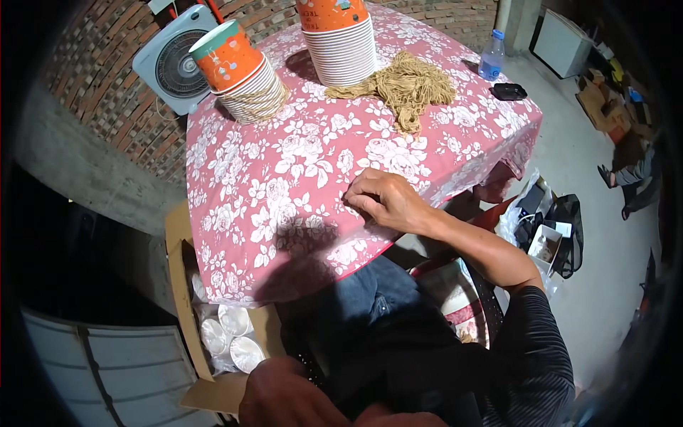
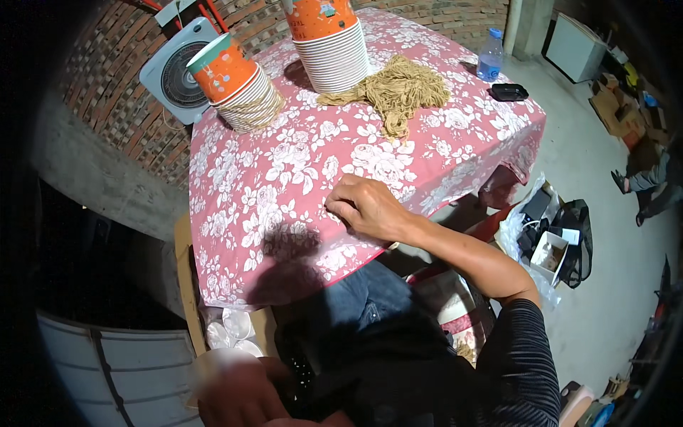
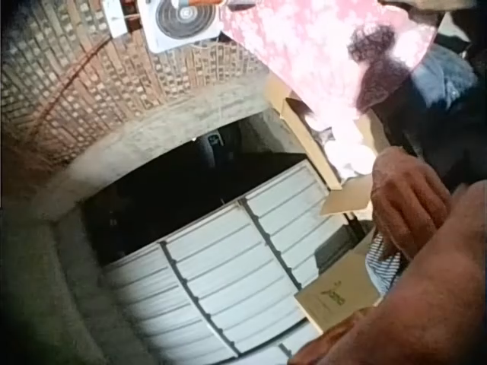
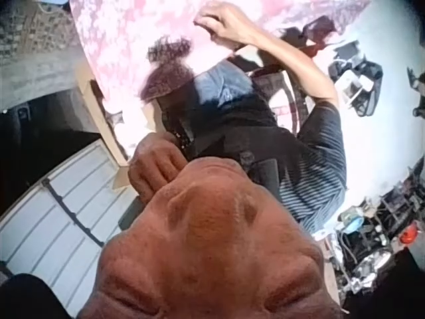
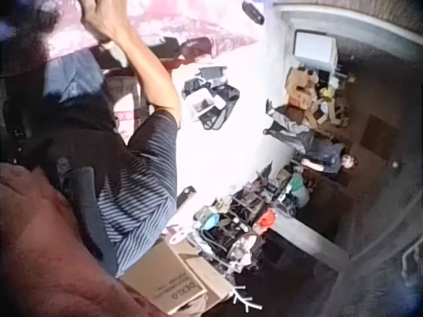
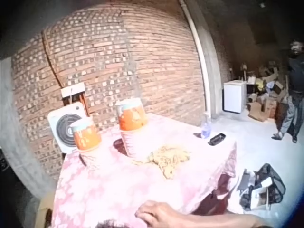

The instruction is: Manually threading and securing rope handles onto paper buckets.

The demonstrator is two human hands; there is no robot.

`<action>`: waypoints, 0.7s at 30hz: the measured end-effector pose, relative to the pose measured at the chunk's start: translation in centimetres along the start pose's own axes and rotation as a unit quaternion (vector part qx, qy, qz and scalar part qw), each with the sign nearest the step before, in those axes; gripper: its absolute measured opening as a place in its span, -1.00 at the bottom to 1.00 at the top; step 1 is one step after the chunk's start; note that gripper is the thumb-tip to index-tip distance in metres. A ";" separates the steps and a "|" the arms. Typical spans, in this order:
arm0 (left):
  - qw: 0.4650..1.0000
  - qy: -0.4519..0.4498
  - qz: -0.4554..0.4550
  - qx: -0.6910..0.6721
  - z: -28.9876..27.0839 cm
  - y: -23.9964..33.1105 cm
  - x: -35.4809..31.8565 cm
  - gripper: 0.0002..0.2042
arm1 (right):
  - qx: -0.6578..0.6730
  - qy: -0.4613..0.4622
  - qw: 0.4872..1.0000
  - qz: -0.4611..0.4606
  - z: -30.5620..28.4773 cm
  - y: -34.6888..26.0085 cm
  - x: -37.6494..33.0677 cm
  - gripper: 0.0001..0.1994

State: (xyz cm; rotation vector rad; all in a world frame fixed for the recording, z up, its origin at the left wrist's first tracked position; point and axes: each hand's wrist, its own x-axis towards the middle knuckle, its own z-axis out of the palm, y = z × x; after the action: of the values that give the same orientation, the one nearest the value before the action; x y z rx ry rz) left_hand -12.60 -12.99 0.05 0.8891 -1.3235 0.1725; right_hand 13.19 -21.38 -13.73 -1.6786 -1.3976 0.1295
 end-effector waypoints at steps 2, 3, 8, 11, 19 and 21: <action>1.000 0.006 -0.023 -0.018 0.6 -0.1 -0.5 -0.75 | -0.001 -0.003 1.000 0.000 -0.2 0.1 0.0 -0.88; 0.999 0.003 -0.034 -0.017 0.8 0.0 -0.9 -0.75 | -0.002 -0.008 1.000 -0.003 -0.3 0.1 0.2 -0.88; 0.997 -0.008 -0.072 0.023 1.4 1.0 -2.9 -0.74 | -0.081 0.012 0.993 -0.087 -4.4 0.3 5.1 -0.87; 0.992 -0.016 -0.096 -0.084 1.7 0.9 -4.8 -0.75 | -0.177 0.106 0.977 -0.050 -9.1 0.6 12.8 -0.85; 0.998 -0.004 -0.042 -0.041 -0.3 2.2 -3.3 -0.74 | -0.232 0.202 0.918 -0.251 -20.1 3.2 30.1 -0.81; 0.998 0.015 -0.057 -0.026 -0.7 2.4 -4.4 -0.73 | -0.306 0.211 0.906 -0.205 -16.2 4.6 33.9 -0.79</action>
State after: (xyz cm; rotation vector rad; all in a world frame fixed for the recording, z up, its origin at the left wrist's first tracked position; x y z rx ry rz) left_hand -14.74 -9.36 -2.71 0.9120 -1.2395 0.0622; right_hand 37.98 -2.35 7.68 -1.6990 -1.4941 -0.9479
